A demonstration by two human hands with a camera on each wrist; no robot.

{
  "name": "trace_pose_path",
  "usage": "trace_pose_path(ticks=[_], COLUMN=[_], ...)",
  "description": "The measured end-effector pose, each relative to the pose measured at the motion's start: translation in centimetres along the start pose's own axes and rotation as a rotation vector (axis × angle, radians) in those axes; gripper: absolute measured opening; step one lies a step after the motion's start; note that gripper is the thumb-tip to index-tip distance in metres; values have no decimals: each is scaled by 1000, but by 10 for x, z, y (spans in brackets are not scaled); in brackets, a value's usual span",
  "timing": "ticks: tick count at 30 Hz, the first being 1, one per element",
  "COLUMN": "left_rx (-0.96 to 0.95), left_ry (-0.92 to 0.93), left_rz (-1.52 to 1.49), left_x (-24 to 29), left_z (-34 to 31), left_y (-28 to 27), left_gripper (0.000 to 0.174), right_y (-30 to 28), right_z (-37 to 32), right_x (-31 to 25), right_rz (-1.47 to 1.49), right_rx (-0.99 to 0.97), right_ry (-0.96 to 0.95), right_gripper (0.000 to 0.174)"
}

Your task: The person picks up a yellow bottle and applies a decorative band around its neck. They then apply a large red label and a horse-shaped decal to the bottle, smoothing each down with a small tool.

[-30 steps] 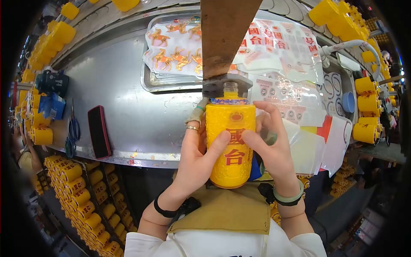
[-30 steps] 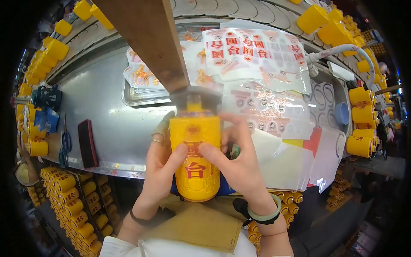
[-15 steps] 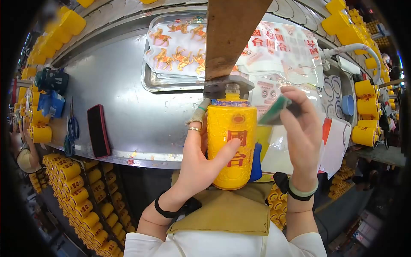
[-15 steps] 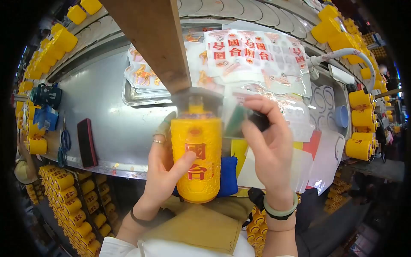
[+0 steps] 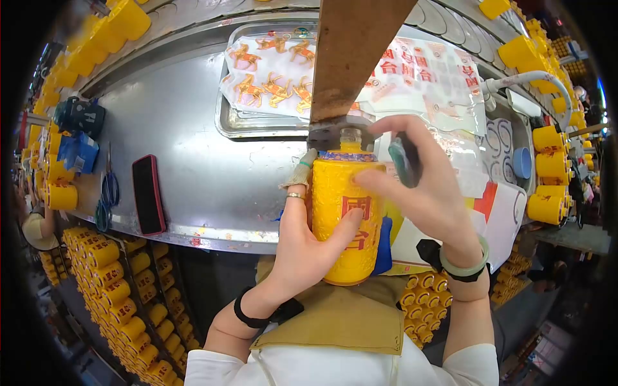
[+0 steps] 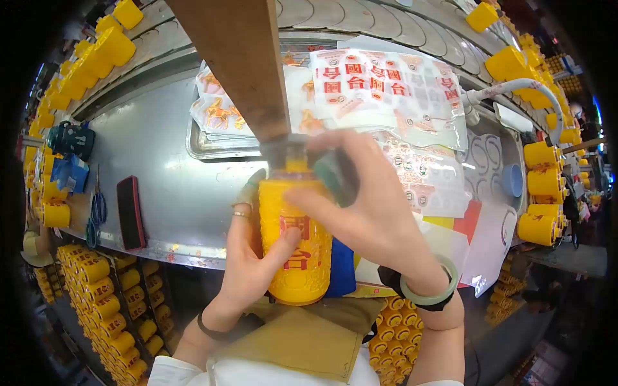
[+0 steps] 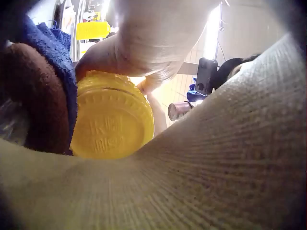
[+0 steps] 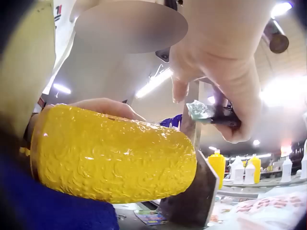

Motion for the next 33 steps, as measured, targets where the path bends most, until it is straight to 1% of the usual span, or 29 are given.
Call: trace_pose_path(ticks=[1, 3, 5, 9, 12, 14, 15, 17, 18, 19, 21, 22, 23, 26, 27, 29, 31, 33], left_rx=[-2, -1, -8, -1, 4, 3, 4, 11, 12, 13, 12, 18, 25, 18, 18, 20, 6, -9], left_ry=[-4, -8, 5, 30, -4, 20, 22, 15, 16, 17, 17, 12, 7, 22, 21, 15, 11, 8], left_rz=[-2, -3, 26, 23, 12, 41, 41, 7, 7, 15, 22, 4, -13, 12, 12, 18, 42, 67], left_x=[0, -1, -2, -1, -3, -3, -2, -1, -1, -2, -3, -3, -3, -1, -1, -1, -4, -5], left_z=[0, 0, 0, 0, 0, 0, 0, 0, 0, 0, -1, -1, -2, -1, -1, -1, 0, 0], left_y=[0, -1, -1, 0, -1, -1, 0, 1, 0, 0, 1, 1, 1, 1, 2, 2, 0, 2], left_gripper=[79, 79, 79, 79, 79, 79, 79, 79, 79, 79, 79, 79, 79, 79, 79, 79, 79, 79], right_y=[5, 7, 6, 6, 7, 6, 5, -3, -11, -13, -22, -23, -25, -31, -34, -24, -14, -4], right_z=[0, 0, 0, 0, 0, 1, 2, 3, 2, 3, 5, 4, 4, 1, 1, 0, 1, 1], right_x=[5, 4, 3, 7, 7, 10, 10, 11, 3, 7, 0, -5, -6, -26, -34, -51, -53, -51], right_rz=[43, 20, -27, -7, -6, -2, -3, 187, 191, 191, 59, 87, 86, -81, -81, -281, -227, -302], right_rx=[-22, -6, -27, -3, -7, 23, 23, 84, 62, 62, 215, 267, 266, 290, 290, 74, 71, -1], right_ry=[9, 14, 158, 132, 152, 68, 66, 151, 201, 200, -102, -130, -130, -328, -328, -445, -445, -484], right_gripper=[48, 49, 50, 49, 50, 44, 44, 41, 42, 42, 38, 37, 37, 34, 34, 35, 33, 34])
Point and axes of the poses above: each hand's wrist, its own z-axis towards the middle knuckle, its own y-axis out of the palm, x = y × z, the point moved 5 cm from there along z, towards the middle knuckle, and after that the axes turned 3 degrees about x, right-handed, at the moved point
